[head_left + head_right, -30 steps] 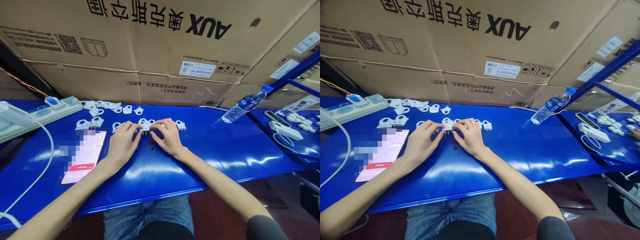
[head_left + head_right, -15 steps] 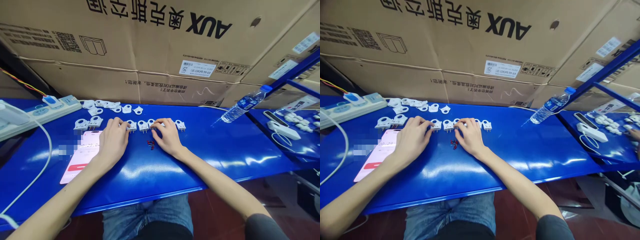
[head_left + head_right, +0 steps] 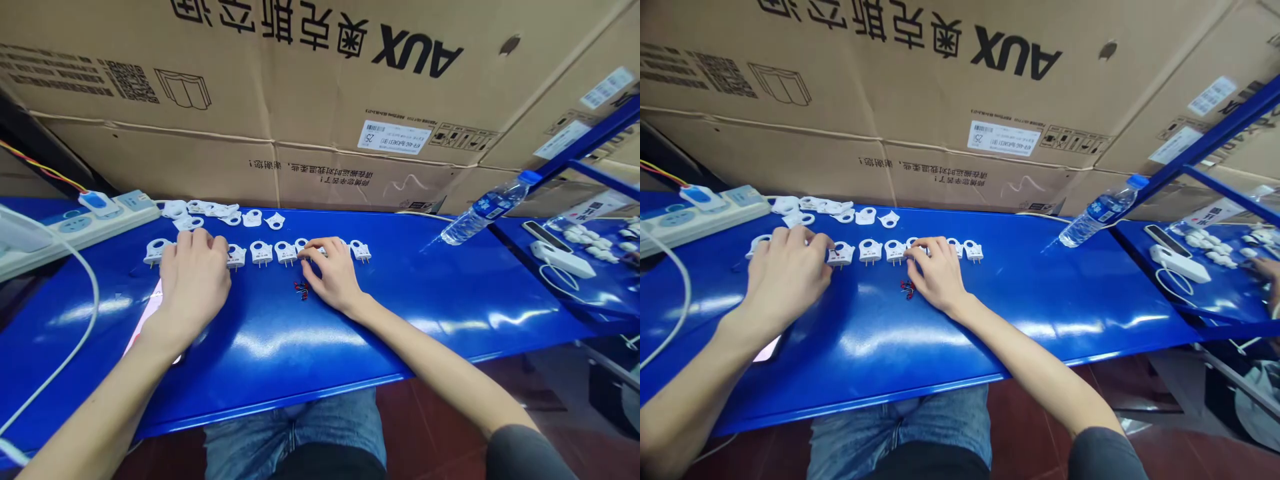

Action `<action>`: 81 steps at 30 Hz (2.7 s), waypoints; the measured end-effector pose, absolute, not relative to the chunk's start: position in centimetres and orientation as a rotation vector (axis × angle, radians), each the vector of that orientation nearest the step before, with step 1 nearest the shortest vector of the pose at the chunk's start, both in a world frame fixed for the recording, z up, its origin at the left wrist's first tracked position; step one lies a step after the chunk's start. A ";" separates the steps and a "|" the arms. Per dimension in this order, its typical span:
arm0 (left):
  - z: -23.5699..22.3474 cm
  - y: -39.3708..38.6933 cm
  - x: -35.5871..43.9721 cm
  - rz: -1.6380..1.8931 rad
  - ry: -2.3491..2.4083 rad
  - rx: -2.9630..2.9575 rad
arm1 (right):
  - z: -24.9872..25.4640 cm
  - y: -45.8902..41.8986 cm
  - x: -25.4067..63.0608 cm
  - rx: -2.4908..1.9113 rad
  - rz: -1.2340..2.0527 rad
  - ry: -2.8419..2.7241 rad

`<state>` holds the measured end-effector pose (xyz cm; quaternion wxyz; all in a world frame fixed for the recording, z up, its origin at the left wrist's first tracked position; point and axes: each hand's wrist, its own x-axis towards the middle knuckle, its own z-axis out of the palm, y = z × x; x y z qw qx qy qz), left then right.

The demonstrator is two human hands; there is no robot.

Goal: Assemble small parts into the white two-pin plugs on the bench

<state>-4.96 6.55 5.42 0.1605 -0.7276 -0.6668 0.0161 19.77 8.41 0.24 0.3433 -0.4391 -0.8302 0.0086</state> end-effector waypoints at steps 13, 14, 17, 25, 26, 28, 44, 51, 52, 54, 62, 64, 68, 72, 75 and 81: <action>5.4 6.9 -5.2 0.098 -1.958 -2.121 | 0.6 8.4 19.7 -1.192 0.046 -2.156; 5.4 6.9 -5.2 0.094 -1.956 -2.128 | 0.6 8.4 19.7 -1.193 0.047 -2.157; 5.6 6.8 -5.2 0.020 -1.968 -2.129 | 0.6 8.4 19.8 -1.194 0.051 -2.162; 5.4 6.7 -4.0 -0.785 -1.768 -2.164 | 0.7 8.5 19.9 -1.150 0.040 -2.177; 5.1 6.7 -3.6 -0.823 -1.723 -2.200 | 0.7 8.5 19.9 -1.126 0.049 -2.176; 4.5 6.4 -2.8 -0.827 -1.665 -2.257 | 0.7 8.5 20.0 -1.077 0.077 -2.166; 4.3 4.6 0.1 -0.881 -1.472 -2.403 | 0.7 8.6 20.4 -1.041 0.001 -2.211; 3.6 5.0 -0.3 -0.857 -1.586 -2.245 | 0.7 8.5 20.3 -1.048 -0.014 -2.206; 3.5 5.0 -0.4 -0.866 -1.593 -2.245 | 0.7 8.5 20.3 -1.053 -0.017 -2.215; 3.4 5.1 -0.6 -0.875 -1.588 -2.265 | 0.7 8.5 20.3 -1.052 -0.030 -2.237; 3.6 5.0 -0.4 -0.954 -1.571 -2.319 | 0.7 8.5 20.4 -1.056 -0.084 -2.270; 3.6 5.0 -0.3 -0.996 -1.531 -2.347 | 0.8 8.6 20.5 -1.080 -0.073 -2.276; 3.1 4.9 -0.1 -0.924 -1.395 -2.549 | 0.9 8.9 20.8 -1.124 -0.056 -2.233; 2.4 4.9 0.0 -0.768 -1.367 -2.667 | 0.9 9.1 20.9 -1.127 -0.051 -2.179; 2.6 5.0 -0.2 -0.835 -1.444 -2.597 | 0.9 9.0 20.9 -1.121 -0.046 -2.180; 3.5 5.3 -0.7 -0.993 -1.555 -2.437 | 0.9 8.7 20.6 -1.059 -0.048 -2.215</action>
